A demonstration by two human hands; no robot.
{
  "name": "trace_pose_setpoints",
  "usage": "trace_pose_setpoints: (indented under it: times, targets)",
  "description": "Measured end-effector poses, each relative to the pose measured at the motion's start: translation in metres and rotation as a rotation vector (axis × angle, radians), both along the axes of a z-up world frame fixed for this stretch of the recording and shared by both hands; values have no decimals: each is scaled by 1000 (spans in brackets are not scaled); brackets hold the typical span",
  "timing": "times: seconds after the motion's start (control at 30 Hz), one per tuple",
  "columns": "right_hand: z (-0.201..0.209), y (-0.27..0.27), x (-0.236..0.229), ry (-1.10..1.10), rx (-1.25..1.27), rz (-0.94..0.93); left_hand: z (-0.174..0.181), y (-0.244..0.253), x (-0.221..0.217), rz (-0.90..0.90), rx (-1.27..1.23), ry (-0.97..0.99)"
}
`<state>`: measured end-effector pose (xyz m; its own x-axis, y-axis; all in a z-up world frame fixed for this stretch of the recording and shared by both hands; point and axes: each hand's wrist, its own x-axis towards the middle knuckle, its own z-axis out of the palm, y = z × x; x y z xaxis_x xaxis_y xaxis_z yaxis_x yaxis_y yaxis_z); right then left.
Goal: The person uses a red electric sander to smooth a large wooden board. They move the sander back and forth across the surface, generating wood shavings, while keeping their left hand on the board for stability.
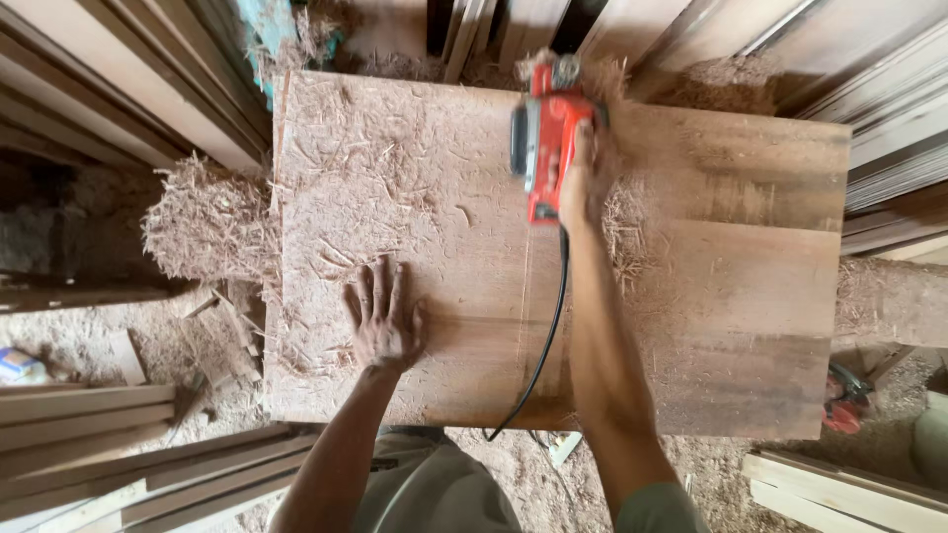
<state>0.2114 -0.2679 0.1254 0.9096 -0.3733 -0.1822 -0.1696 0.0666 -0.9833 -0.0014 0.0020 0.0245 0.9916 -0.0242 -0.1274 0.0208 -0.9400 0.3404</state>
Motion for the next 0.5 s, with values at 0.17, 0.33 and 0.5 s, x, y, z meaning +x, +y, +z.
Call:
trace_pose_setpoints:
  times: [0.17,0.33,0.5]
  targets:
    - [4,-11,-4,-100,-80,180,-2,1,8,-1,39,81]
    - [32,5,-115,25,-267,187,0,-1,4,-6,58,106]
    - [56,25,-248,123,-152,158,-1,-1,4,0,58,120]
